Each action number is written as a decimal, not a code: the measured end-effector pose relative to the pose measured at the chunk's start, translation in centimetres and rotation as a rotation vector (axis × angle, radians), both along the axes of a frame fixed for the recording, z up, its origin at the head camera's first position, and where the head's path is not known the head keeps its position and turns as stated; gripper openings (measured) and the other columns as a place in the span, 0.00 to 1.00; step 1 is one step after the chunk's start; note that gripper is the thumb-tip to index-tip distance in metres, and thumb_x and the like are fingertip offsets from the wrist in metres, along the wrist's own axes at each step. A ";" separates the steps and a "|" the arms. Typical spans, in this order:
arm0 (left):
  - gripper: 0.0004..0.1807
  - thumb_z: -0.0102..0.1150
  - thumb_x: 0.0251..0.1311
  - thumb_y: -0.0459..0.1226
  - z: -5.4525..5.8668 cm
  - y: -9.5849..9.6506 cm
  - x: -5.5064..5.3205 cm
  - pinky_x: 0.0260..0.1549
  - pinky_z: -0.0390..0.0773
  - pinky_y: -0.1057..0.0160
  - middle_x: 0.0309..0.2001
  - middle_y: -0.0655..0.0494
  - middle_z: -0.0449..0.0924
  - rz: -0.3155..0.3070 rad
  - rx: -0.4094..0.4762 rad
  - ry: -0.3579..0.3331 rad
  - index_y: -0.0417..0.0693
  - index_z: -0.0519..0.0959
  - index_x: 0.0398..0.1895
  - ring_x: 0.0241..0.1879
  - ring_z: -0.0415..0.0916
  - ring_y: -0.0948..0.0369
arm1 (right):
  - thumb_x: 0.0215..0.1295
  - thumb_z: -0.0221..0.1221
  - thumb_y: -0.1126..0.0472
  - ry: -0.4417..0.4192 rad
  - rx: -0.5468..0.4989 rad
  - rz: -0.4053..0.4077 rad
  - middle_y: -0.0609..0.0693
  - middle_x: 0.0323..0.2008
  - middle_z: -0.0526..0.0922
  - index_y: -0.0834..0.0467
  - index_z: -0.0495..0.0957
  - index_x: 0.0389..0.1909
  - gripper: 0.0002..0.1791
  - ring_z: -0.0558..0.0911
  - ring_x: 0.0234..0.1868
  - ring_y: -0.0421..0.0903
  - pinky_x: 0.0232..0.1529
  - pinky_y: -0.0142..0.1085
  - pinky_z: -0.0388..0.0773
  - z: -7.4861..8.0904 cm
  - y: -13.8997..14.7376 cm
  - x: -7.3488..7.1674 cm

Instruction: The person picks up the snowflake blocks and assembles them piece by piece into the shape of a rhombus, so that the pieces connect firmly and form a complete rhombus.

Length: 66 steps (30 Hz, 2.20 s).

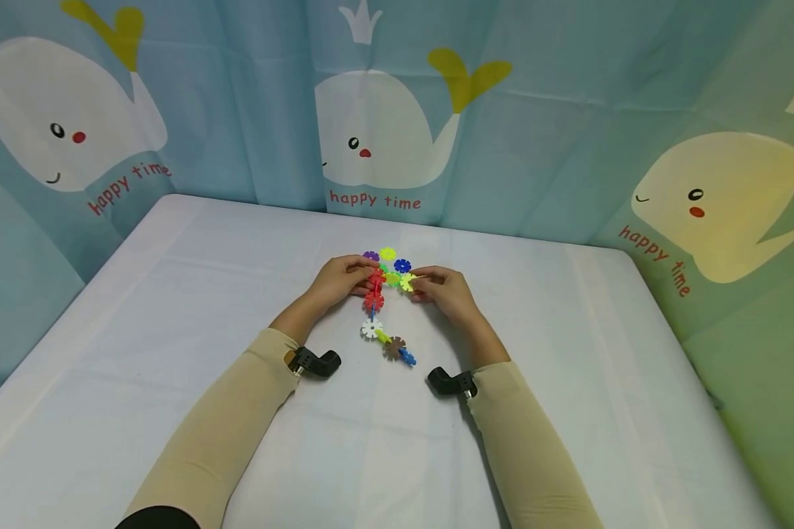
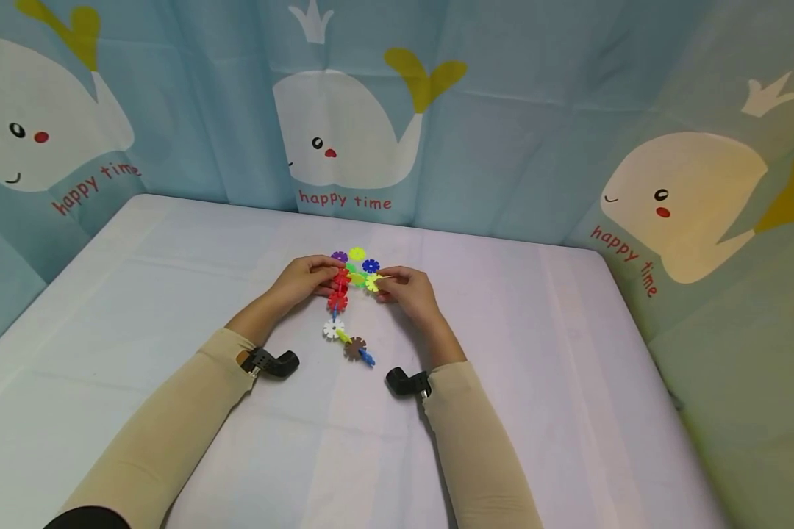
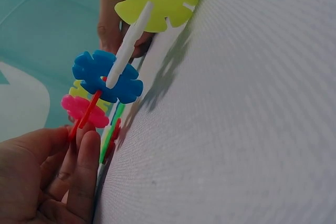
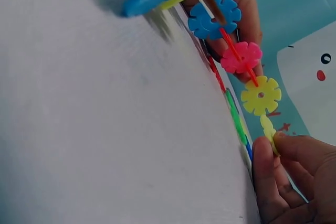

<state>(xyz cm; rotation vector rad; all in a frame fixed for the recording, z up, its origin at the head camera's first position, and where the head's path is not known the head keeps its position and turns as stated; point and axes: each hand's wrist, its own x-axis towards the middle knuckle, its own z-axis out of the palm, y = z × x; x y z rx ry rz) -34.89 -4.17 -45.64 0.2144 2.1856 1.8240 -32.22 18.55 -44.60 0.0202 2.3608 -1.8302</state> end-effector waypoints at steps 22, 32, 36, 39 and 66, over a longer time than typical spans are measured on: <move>0.16 0.55 0.71 0.38 -0.1 0.2 -0.1 0.36 0.84 0.68 0.48 0.45 0.83 -0.024 -0.024 0.013 0.43 0.79 0.57 0.34 0.81 0.64 | 0.69 0.60 0.65 -0.010 -0.040 -0.008 0.61 0.48 0.83 0.67 0.79 0.56 0.17 0.84 0.31 0.36 0.38 0.28 0.83 -0.1 -0.6 0.3; 0.15 0.59 0.68 0.37 -0.1 0.2 -0.1 0.35 0.84 0.69 0.49 0.45 0.84 -0.022 -0.072 0.026 0.42 0.80 0.55 0.31 0.81 0.66 | 0.67 0.61 0.67 -0.010 -0.076 -0.019 0.60 0.45 0.84 0.71 0.79 0.53 0.17 0.84 0.29 0.35 0.37 0.27 0.83 0.1 -1.1 0.3; 0.15 0.59 0.68 0.37 -0.2 0.3 -0.1 0.35 0.84 0.68 0.48 0.45 0.84 -0.012 -0.071 0.024 0.42 0.81 0.54 0.32 0.81 0.65 | 0.67 0.61 0.68 -0.019 -0.068 -0.028 0.59 0.43 0.84 0.72 0.79 0.52 0.16 0.83 0.28 0.35 0.35 0.26 0.83 0.3 -1.3 0.3; 0.14 0.60 0.67 0.37 -0.2 0.4 -0.1 0.35 0.84 0.68 0.48 0.45 0.85 -0.003 -0.077 0.025 0.42 0.82 0.54 0.31 0.82 0.66 | 0.67 0.61 0.68 -0.020 -0.060 -0.034 0.57 0.41 0.84 0.72 0.79 0.51 0.15 0.83 0.27 0.36 0.34 0.26 0.82 0.4 -1.5 0.3; 0.16 0.61 0.67 0.40 0.0 0.0 -0.2 0.36 0.84 0.67 0.47 0.46 0.84 -0.015 -0.050 0.017 0.43 0.80 0.54 0.31 0.82 0.64 | 0.69 0.61 0.61 -0.015 -0.026 -0.034 0.57 0.43 0.85 0.66 0.80 0.55 0.17 0.84 0.30 0.36 0.37 0.28 0.83 0.2 -1.4 0.2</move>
